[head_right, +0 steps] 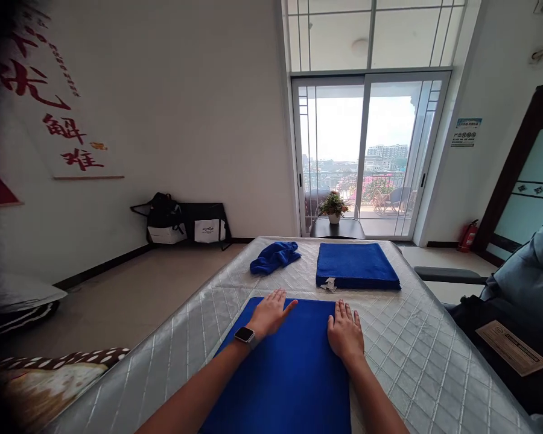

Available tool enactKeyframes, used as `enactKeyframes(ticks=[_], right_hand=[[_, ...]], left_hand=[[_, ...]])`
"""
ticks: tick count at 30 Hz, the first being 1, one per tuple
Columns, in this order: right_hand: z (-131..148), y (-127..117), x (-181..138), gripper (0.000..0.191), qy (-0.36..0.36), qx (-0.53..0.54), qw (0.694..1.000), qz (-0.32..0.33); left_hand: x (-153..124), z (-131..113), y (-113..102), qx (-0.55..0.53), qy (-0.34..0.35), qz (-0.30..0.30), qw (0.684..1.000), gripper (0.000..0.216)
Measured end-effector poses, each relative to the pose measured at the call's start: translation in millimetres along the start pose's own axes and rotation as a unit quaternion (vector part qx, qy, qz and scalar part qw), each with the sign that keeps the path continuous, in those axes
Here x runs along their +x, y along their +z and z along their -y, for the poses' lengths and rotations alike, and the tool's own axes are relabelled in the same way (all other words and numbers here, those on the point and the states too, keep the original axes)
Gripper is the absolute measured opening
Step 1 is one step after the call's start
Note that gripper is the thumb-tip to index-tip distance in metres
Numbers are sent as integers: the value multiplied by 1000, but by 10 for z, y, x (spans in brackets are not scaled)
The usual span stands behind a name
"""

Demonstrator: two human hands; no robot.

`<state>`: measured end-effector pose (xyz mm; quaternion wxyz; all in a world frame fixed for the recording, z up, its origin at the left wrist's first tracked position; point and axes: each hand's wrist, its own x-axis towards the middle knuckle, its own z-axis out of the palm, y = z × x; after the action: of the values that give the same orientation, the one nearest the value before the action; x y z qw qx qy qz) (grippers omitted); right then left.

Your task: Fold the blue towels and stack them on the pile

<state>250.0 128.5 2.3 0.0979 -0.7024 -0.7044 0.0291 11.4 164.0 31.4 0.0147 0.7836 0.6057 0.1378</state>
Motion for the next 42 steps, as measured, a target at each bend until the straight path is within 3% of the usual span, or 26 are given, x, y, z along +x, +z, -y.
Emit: enactKeyframes(ticks=[6, 8, 10, 21, 30, 35, 42], right_hand=[[-75, 20, -51, 61, -45, -35, 998, 0], [-103, 25, -71, 63, -65, -46, 997, 2], [-112, 25, -77, 63, -68, -47, 997, 2], [-29, 20, -6, 61, -17, -15, 1000, -6], [-41, 54, 20, 62, -7, -15, 1000, -5], [-46, 64, 26, 62, -11, -24, 1000, -1], [-53, 67, 35, 63, -4, -34, 999, 8]], left_hand=[[-40, -1216, 300, -92, 177, -23, 980, 60], [-24, -1406, 382, -132, 188, -38, 972, 61], [-1, -1449, 439, -147, 167, -31, 975, 63], [-65, -813, 426, -85, 114, 28, 989, 70], [-194, 181, 141, -32, 25, 40, 998, 64], [-283, 658, 54, -21, 8, 50, 999, 63], [-325, 820, 78, -28, 22, 45, 998, 64]])
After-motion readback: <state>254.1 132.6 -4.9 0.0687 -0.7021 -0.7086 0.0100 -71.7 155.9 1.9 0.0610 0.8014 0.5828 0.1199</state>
